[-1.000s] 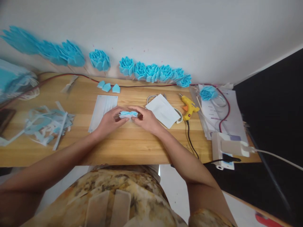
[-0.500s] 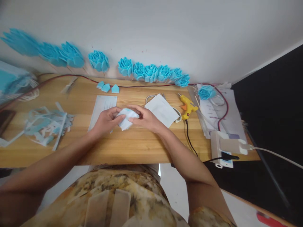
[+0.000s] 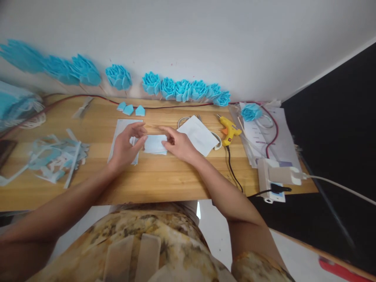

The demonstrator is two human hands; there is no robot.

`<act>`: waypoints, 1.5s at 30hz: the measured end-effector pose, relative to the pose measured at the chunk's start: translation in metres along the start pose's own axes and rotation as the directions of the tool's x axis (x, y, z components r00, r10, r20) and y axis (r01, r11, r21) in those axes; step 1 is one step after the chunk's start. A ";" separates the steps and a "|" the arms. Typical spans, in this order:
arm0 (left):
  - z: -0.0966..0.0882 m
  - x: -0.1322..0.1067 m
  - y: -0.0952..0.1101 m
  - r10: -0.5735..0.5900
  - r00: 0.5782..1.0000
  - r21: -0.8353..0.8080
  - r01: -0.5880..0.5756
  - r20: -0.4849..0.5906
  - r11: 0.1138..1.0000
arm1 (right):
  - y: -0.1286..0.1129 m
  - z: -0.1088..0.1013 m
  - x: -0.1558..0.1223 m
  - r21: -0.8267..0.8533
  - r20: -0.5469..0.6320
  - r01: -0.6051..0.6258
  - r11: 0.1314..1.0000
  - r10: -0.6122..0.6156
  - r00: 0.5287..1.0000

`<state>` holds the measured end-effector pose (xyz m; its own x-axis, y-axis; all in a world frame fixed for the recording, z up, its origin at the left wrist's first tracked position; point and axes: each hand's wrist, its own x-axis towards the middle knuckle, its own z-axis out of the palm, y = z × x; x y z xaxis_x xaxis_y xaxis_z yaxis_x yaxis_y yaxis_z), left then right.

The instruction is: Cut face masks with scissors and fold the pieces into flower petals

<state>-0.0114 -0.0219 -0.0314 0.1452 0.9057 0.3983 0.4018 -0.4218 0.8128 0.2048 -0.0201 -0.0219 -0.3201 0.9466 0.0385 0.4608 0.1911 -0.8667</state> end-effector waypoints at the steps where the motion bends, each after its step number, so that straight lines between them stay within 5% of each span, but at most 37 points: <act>1: 0.000 0.000 0.000 0.080 0.997 0.066 -0.079 -0.001 0.995 | 0.002 0.001 0.001 -0.047 -0.003 -0.007 0.999 0.007 1.000; 5: 0.004 -0.004 0.001 0.283 0.928 0.211 -0.335 0.242 0.918 | 0.010 0.007 0.005 -0.236 -0.049 -0.039 0.971 0.028 0.998; 10: 0.012 -0.011 -0.001 0.282 0.828 0.321 -0.469 0.485 0.823 | 0.002 0.011 0.002 -0.461 -0.057 0.004 0.887 -0.034 0.998; 13: 0.013 -0.013 -0.001 0.272 0.828 0.352 -0.473 0.489 0.807 | -0.013 -0.014 -0.003 -0.576 -0.113 0.014 0.817 -0.096 0.989; 16: 0.014 -0.013 0.000 0.262 0.834 0.342 -0.458 0.486 0.821 | -0.020 -0.059 -0.006 -0.638 -0.302 -0.124 0.760 -0.099 0.948; 20: 0.014 -0.011 -0.001 0.245 0.837 0.319 -0.433 0.489 0.843 | -0.005 -0.105 -0.004 -0.708 -0.356 -0.337 0.621 0.100 0.929; 24: 0.014 -0.010 -0.002 0.239 0.841 0.318 -0.424 0.485 0.848 | 0.019 -0.109 0.001 -0.753 -0.305 -0.411 0.513 0.282 0.910; 28: 0.015 -0.012 -0.003 0.228 0.851 0.290 -0.395 0.472 0.872 | 0.031 -0.102 0.002 -0.749 -0.342 -0.440 0.495 0.280 0.897; 32: 0.014 -0.013 -0.003 0.247 0.853 0.285 -0.405 0.459 0.869 | 0.033 -0.107 -0.001 -0.706 -0.376 -0.435 0.559 0.225 0.899; 34: 0.012 -0.013 -0.001 0.265 0.873 0.276 -0.395 0.409 0.876 | 0.029 -0.109 -0.003 -0.625 -0.362 -0.377 0.684 0.174 0.916; 37: 0.007 -0.009 0.009 0.283 0.925 0.226 -0.341 0.255 0.912 | 0.016 -0.107 -0.004 -0.326 -0.334 -0.200 0.924 0.086 0.939; 41: 0.000 -0.003 0.025 0.098 0.977 -0.010 -0.098 0.191 0.995 | -0.018 -0.095 -0.003 0.036 -0.298 -0.060 0.998 0.068 0.952; 43: 0.000 0.000 0.032 -0.125 0.953 -0.179 0.179 0.276 0.967 | -0.035 -0.088 -0.003 0.150 -0.288 -0.016 0.988 0.059 0.956; 45: 0.003 0.004 0.036 -0.278 0.870 -0.357 0.432 0.407 0.828 | -0.046 -0.079 -0.002 0.226 -0.280 0.028 0.974 0.037 0.959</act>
<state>0.0065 -0.0333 -0.0016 0.3831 0.9222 -0.0526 0.0729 0.0266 0.9970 0.2501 -0.0102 0.0573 -0.0581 0.9879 0.1439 0.2531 0.1541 -0.9551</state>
